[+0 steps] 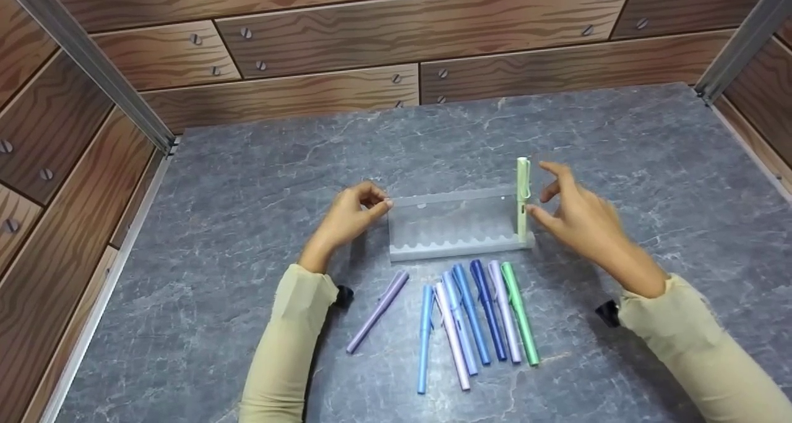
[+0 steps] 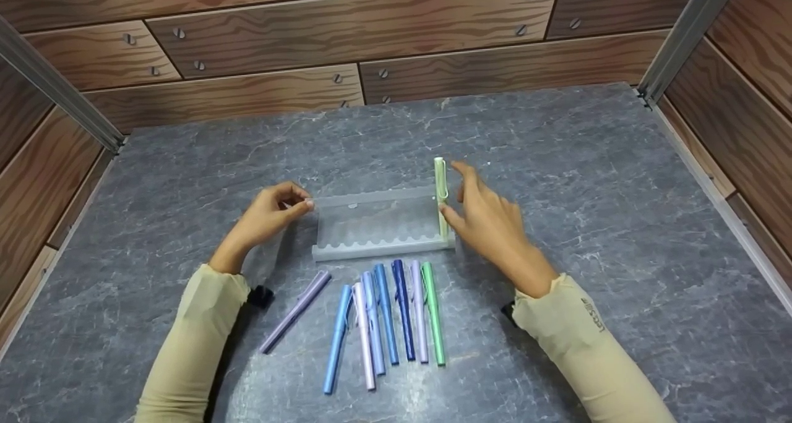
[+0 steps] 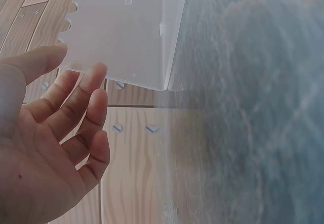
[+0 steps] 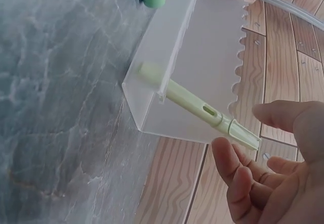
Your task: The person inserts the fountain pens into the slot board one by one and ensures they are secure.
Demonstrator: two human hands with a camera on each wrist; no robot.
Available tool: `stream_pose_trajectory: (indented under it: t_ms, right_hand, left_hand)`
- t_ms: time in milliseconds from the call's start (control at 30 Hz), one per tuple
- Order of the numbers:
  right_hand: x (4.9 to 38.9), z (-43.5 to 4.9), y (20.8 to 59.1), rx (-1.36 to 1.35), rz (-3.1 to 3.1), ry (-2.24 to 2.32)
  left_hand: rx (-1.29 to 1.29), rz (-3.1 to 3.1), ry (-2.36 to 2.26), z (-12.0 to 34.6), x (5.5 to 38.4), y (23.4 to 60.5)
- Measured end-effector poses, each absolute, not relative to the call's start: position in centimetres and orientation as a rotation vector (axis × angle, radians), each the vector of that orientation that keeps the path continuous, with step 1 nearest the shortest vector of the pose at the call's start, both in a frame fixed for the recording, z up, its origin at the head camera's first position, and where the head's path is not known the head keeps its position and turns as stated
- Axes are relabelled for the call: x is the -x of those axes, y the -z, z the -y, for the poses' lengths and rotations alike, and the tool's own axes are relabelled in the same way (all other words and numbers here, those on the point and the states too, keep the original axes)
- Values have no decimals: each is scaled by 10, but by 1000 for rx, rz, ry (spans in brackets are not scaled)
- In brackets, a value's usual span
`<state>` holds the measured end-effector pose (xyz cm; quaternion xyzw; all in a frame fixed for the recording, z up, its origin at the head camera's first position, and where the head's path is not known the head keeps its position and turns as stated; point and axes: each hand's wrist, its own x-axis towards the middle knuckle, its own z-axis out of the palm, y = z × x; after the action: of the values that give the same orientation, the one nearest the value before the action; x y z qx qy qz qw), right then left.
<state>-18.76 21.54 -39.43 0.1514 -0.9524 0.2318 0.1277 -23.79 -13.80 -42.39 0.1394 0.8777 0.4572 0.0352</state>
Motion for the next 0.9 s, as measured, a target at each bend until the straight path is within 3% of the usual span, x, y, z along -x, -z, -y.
stream_pose_trajectory:
  t_ms: [900]
  right_hand:
    - [144,-214,414,-644,3081,-962]
  left_hand:
    - [-423,-2663,-1422,139,237,423]
